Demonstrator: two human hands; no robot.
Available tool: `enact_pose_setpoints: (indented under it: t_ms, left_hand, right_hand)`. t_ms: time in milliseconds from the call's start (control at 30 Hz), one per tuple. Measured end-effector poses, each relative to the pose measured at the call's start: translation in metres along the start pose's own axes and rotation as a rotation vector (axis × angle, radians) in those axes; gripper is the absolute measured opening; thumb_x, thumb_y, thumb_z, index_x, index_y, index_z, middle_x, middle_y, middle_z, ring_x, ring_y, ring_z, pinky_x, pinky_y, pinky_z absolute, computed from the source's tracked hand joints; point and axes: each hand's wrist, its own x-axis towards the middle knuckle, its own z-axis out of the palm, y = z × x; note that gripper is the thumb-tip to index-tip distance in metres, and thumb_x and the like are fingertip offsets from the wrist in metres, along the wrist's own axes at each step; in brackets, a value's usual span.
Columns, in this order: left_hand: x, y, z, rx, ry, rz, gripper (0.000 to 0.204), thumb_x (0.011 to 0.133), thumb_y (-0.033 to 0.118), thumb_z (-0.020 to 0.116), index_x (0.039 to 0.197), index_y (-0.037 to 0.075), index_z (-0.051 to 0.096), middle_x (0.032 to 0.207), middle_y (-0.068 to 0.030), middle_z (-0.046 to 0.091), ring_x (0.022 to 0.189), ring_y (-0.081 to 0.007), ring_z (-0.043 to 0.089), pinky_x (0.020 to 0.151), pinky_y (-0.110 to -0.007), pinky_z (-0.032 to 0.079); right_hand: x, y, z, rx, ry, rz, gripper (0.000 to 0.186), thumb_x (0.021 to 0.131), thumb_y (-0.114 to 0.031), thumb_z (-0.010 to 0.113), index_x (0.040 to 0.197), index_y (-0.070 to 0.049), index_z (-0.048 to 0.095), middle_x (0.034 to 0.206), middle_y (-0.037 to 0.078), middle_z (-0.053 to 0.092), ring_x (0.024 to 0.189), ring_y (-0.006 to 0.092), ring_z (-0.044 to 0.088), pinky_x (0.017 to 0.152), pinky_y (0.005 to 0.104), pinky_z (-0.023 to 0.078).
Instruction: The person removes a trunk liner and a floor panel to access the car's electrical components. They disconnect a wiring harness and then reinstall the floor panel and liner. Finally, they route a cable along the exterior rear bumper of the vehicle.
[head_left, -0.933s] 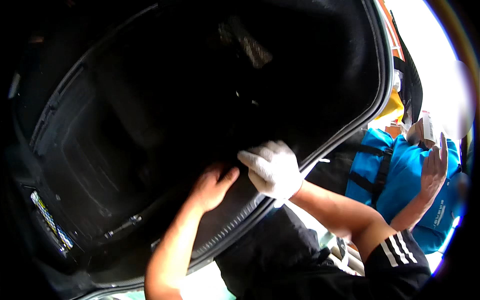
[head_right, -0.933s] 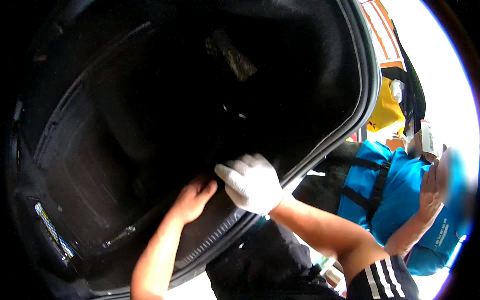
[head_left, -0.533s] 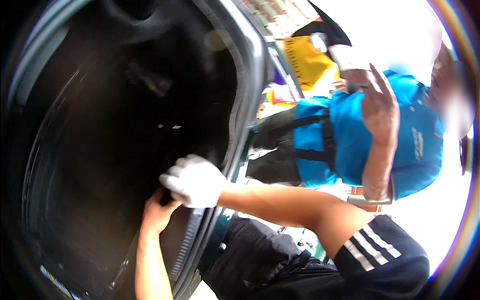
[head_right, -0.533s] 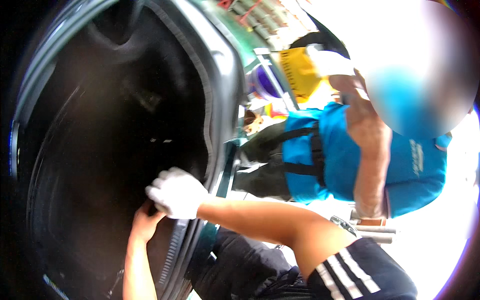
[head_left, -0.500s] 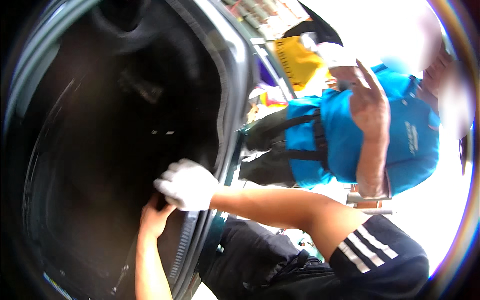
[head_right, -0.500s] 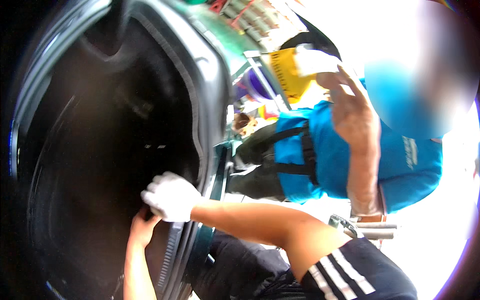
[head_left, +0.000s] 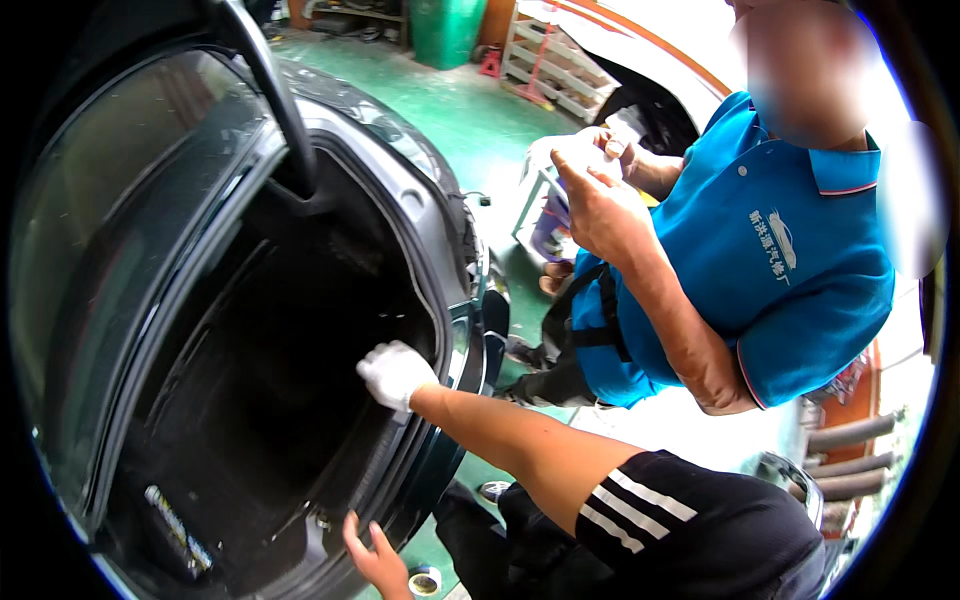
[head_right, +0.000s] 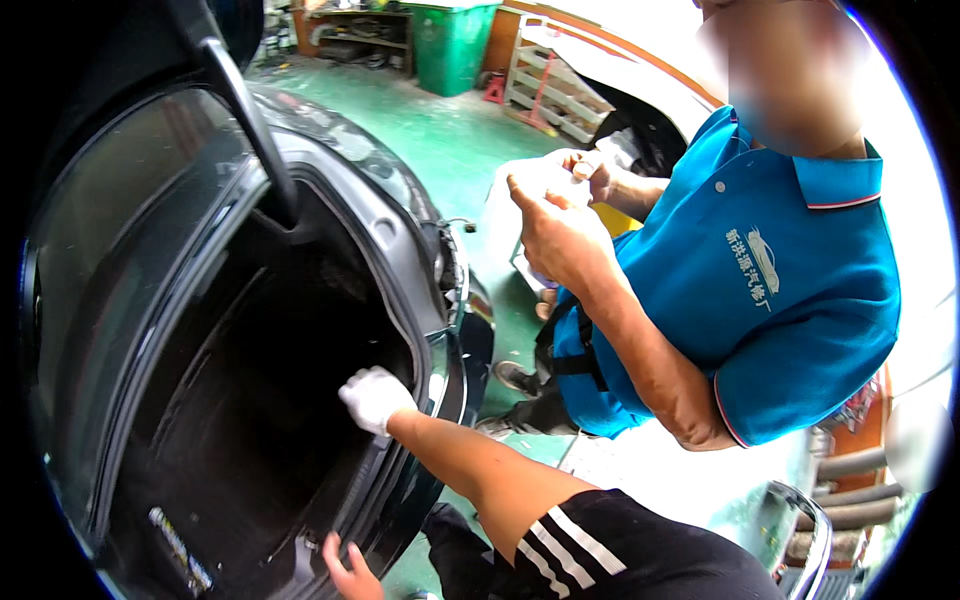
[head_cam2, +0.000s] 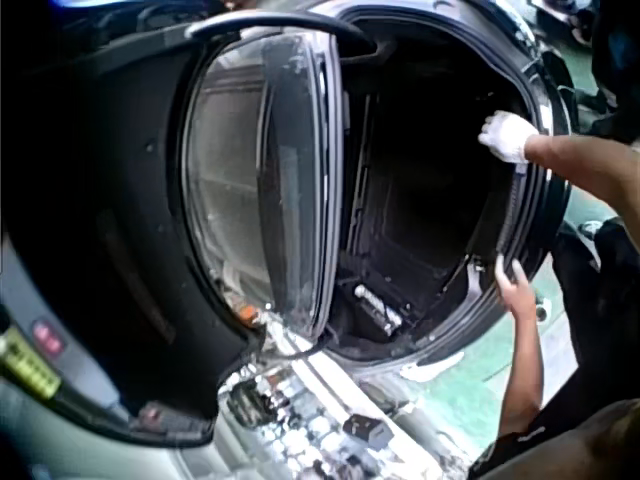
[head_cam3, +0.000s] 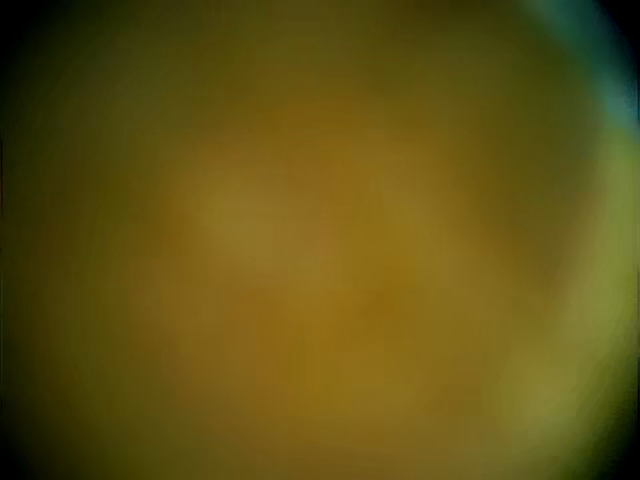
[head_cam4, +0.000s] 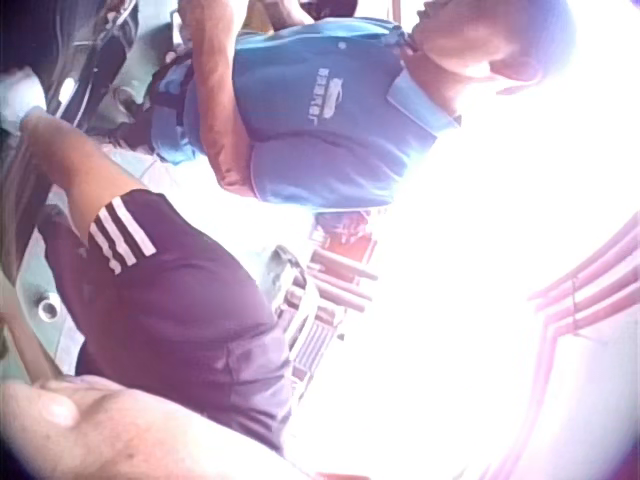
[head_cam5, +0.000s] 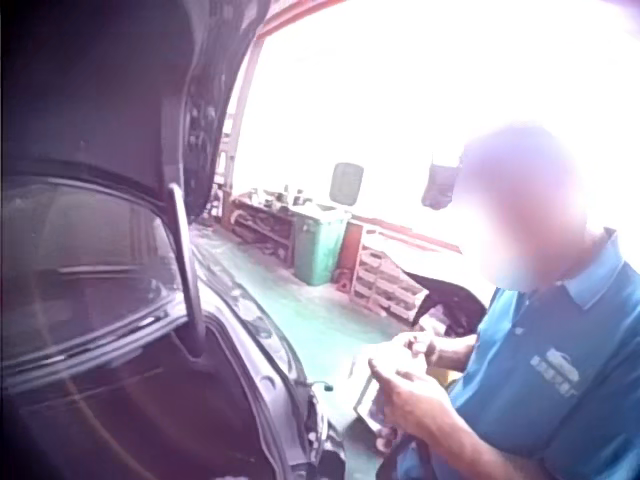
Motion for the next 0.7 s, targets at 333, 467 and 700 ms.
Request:
enact_pose_setpoints:
  t_ms: [333,467,700]
  left_hand:
    - [-0.616,-0.219,-0.118,0.216,-0.122,-1.360,0.036,0.095,0.034,0.067,0.109,0.001,0.067,0.090,-0.0130,0.074,0.086,-0.0272,0.073,0.073,-0.041,0.059]
    - [-0.754,-0.126,-0.057,-0.046,0.403,-1.969,0.056,0.095,0.043,0.065,0.124,-0.004,0.063,0.097,-0.0196,0.075,0.095,-0.0361,0.073,0.086,-0.048,0.057]
    - [-0.709,-0.056,0.078,-0.502,0.355,-1.643,0.047,0.095,0.030,0.061,0.131,0.000,0.062,0.119,-0.0203,0.071,0.116,-0.0389,0.066,0.097,-0.047,0.053]
  right_hand:
    - [-0.043,-0.037,-0.025,-0.051,-0.199,-0.029,0.056,0.102,-0.039,0.049,0.148,-0.007,0.054,0.157,0.016,0.048,0.147,0.0325,0.041,0.124,0.0461,0.029]
    - [-0.052,-0.026,-0.011,-0.273,-0.204,-0.144,0.060,0.104,-0.041,0.041,0.153,-0.006,0.045,0.160,0.016,0.044,0.150,0.0324,0.036,0.125,0.0479,0.025]
    - [-0.054,-0.040,-0.002,-0.461,-0.378,-0.088,0.073,0.098,-0.045,0.050,0.158,-0.005,0.036,0.161,0.020,0.040,0.147,0.0383,0.039,0.115,0.0473,0.043]
